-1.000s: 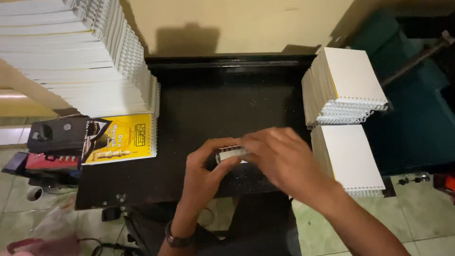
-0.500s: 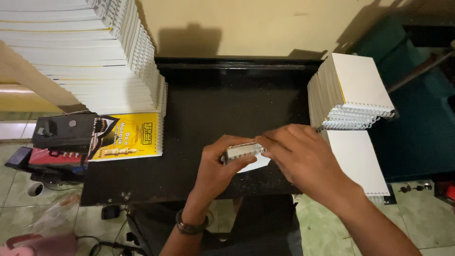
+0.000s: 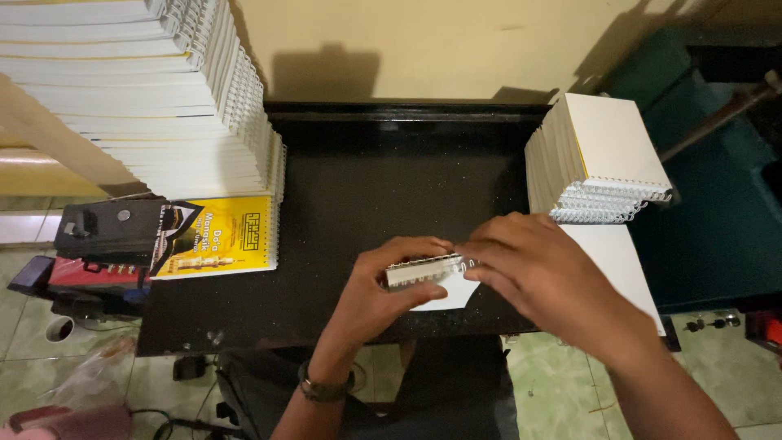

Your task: The person takes spiral-bound notebooks from a stack, flips them over to check the cover, and places them onto a growing pile on the table. They repeat this process for several notebooks, occasionally adjusting the stacks.

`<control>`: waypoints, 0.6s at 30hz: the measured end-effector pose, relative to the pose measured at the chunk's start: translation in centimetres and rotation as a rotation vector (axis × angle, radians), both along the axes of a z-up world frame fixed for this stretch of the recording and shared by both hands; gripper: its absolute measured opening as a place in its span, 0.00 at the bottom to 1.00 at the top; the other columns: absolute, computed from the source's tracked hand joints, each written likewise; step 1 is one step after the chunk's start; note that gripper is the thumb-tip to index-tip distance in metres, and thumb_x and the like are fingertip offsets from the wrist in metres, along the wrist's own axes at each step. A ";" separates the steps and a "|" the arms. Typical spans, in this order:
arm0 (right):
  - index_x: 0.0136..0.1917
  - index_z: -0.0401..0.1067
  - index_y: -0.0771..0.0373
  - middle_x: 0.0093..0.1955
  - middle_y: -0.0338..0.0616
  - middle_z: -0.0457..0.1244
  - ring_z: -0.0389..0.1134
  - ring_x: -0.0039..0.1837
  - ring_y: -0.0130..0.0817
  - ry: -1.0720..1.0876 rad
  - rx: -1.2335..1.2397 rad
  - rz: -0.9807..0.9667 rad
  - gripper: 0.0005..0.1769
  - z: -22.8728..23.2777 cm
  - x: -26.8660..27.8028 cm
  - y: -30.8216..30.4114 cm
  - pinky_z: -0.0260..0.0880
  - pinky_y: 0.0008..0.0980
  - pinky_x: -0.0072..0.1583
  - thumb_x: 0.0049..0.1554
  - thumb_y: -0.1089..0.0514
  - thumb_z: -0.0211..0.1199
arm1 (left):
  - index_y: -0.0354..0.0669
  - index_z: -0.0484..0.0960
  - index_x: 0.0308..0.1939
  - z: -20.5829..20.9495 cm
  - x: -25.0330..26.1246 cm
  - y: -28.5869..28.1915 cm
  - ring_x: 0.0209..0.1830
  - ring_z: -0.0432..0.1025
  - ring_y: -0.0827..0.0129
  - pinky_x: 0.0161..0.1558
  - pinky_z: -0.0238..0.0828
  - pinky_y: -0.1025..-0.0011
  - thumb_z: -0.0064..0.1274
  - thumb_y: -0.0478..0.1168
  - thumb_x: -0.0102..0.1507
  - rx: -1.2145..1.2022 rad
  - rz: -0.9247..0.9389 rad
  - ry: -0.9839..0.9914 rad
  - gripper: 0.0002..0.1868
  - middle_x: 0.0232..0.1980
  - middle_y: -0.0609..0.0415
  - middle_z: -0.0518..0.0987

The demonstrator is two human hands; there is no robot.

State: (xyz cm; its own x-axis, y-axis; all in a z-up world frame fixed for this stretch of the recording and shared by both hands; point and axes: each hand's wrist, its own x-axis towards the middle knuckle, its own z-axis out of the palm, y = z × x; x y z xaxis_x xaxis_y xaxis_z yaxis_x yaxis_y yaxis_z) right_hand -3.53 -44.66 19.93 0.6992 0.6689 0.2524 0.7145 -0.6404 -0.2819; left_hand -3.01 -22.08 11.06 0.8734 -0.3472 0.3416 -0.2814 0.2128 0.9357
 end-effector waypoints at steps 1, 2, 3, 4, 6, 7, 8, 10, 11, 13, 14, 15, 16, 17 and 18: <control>0.59 0.74 0.57 0.52 0.38 0.66 0.66 0.52 0.40 -0.141 -0.083 -0.020 0.13 -0.3 -0.3 0.1 0.62 0.40 0.52 0.60 0.57 0.64 | 0.47 0.83 0.54 -0.1 0.1 -0.1 0.60 0.78 0.62 0.58 0.78 0.65 0.64 0.42 0.60 0.042 0.004 0.000 0.18 0.58 0.51 0.83; 0.59 0.72 0.56 0.54 0.37 0.64 0.64 0.53 0.39 -0.282 -0.166 -0.040 0.14 -0.5 -0.6 0.2 0.60 0.40 0.54 0.60 0.60 0.64 | 0.47 0.83 0.56 -0.3 0.2 -0.1 0.58 0.78 0.62 0.58 0.77 0.65 0.65 0.41 0.60 0.083 0.008 0.000 0.20 0.57 0.51 0.83; 0.59 0.72 0.56 0.54 0.37 0.64 0.64 0.53 0.39 -0.281 -0.167 -0.039 0.14 -0.5 -0.7 0.3 0.60 0.40 0.54 0.60 0.60 0.64 | 0.47 0.83 0.56 -0.4 0.3 -0.1 0.58 0.78 0.62 0.58 0.77 0.65 0.65 0.41 0.60 0.082 0.009 0.001 0.20 0.57 0.51 0.83; 0.58 0.72 0.56 0.53 0.36 0.65 0.64 0.52 0.37 -0.331 -0.186 -0.034 0.11 -0.4 -0.8 0.3 0.59 0.39 0.55 0.62 0.58 0.62 | 0.46 0.85 0.54 -0.5 0.4 -0.1 0.52 0.77 0.67 0.54 0.74 0.69 0.66 0.40 0.59 0.080 0.014 -0.024 0.19 0.52 0.52 0.84; 0.57 0.72 0.55 0.53 0.35 0.65 0.65 0.52 0.36 -0.379 -0.204 -0.028 0.08 -0.6 -0.8 0.2 0.58 0.38 0.57 0.64 0.56 0.59 | 0.44 0.86 0.52 -0.7 0.5 -0.2 0.46 0.77 0.71 0.49 0.71 0.73 0.67 0.39 0.59 0.080 0.019 -0.047 0.17 0.48 0.53 0.85; 0.57 0.72 0.53 0.53 0.34 0.65 0.64 0.52 0.36 -0.381 -0.185 -0.037 0.08 -0.8 -0.8 0.0 0.58 0.38 0.57 0.63 0.56 0.61 | 0.43 0.86 0.50 -0.9 0.6 -0.3 0.46 0.77 0.71 0.50 0.72 0.73 0.66 0.38 0.59 0.081 0.013 -0.063 0.16 0.48 0.52 0.86; 0.57 0.72 0.52 0.54 0.33 0.65 0.64 0.51 0.36 -0.384 -0.166 -0.046 0.09 -1.0 -0.8 -0.2 0.57 0.39 0.58 0.62 0.56 0.62 | 0.42 0.86 0.49 -1.0 0.7 -0.4 0.47 0.78 0.70 0.51 0.73 0.72 0.65 0.37 0.60 0.081 0.007 -0.079 0.14 0.49 0.51 0.87; 0.59 0.74 0.55 0.56 0.37 0.67 0.67 0.55 0.37 -0.383 -0.042 -0.117 0.12 -2.1 -1.9 -0.5 0.58 0.40 0.59 0.61 0.55 0.65 | 0.47 0.85 0.52 -0.2 0.3 -0.5 0.50 0.79 0.66 0.50 0.81 0.69 0.63 0.40 0.61 0.080 -0.005 -0.023 0.15 0.51 0.52 0.85; 0.60 0.75 0.59 0.58 0.41 0.68 0.69 0.58 0.38 -0.389 0.082 -0.190 0.16 -2.6 -2.3 -0.7 0.59 0.40 0.61 0.60 0.54 0.68 | 0.52 0.84 0.56 0.2 0.4 -0.6 0.54 0.80 0.62 0.49 0.88 0.66 0.61 0.42 0.63 0.078 -0.018 0.027 0.17 0.53 0.53 0.84; 0.62 0.73 0.57 0.59 0.44 0.67 0.69 0.60 0.40 -0.478 0.082 -0.338 0.18 -7.0 -4.4 -2.7 0.59 0.42 0.60 0.61 0.51 0.66 | 0.51 0.85 0.55 -0.7 0.3 -0.6 0.53 0.80 0.64 0.45 0.84 0.68 0.62 0.41 0.62 0.059 -0.005 0.053 0.16 0.54 0.53 0.84; 0.65 0.71 0.55 0.61 0.46 0.67 0.68 0.62 0.42 -0.563 0.084 -0.475 0.20 -9.2 -5.4 -3.8 0.59 0.44 0.60 0.62 0.48 0.65 | 0.50 0.85 0.54 -1.3 0.3 -0.8 0.53 0.79 0.65 0.41 0.79 0.71 0.62 0.39 0.61 0.041 0.019 0.082 0.16 0.56 0.52 0.84; 0.65 0.71 0.55 0.61 0.46 0.67 0.68 0.62 0.42 -0.558 0.077 -0.484 0.20 -10.8 -6.3 -4.7 0.59 0.44 0.60 0.62 0.48 0.65 | 0.50 0.85 0.54 -0.9 0.2 -0.7 0.53 0.79 0.65 0.41 0.79 0.71 0.62 0.39 0.61 0.039 0.009 0.088 0.16 0.56 0.52 0.84; 0.61 0.73 0.51 0.62 0.43 0.67 0.66 0.63 0.40 -0.576 -0.017 -0.523 0.22 -12.4 -7.3 -5.7 0.54 0.42 0.62 0.58 0.43 0.70 | 0.50 0.85 0.55 -0.6 0.1 -0.6 0.55 0.79 0.64 0.45 0.80 0.69 0.61 0.39 0.62 0.064 -0.003 0.088 0.17 0.56 0.52 0.85; 0.58 0.76 0.47 0.62 0.39 0.67 0.65 0.64 0.38 -0.596 -0.106 -0.559 0.23 -14.0 -8.1 -6.5 0.49 0.40 0.63 0.54 0.38 0.74 | 0.50 0.85 0.56 -0.2 0.1 -0.4 0.57 0.79 0.63 0.48 0.80 0.67 0.60 0.39 0.62 0.093 -0.011 0.081 0.17 0.57 0.52 0.85; 0.58 0.76 0.47 0.62 0.39 0.67 0.65 0.64 0.38 -0.596 -0.107 -0.566 0.23 -16.3 -8.7 -8.5 0.49 0.40 0.63 0.54 0.38 0.74 | 0.50 0.85 0.56 -0.2 0.2 -0.4 0.57 0.79 0.63 0.48 0.80 0.67 0.60 0.39 0.62 0.094 -0.017 0.081 0.17 0.57 0.52 0.85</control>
State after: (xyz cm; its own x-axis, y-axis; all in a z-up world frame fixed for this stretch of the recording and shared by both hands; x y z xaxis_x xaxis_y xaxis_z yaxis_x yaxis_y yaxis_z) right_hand -12.26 -53.19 3.59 0.7067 0.2979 0.6418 0.2868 -0.9498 0.1252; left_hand -2.78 -22.51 10.82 0.8904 -0.3894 0.2356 -0.2012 0.1275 0.9712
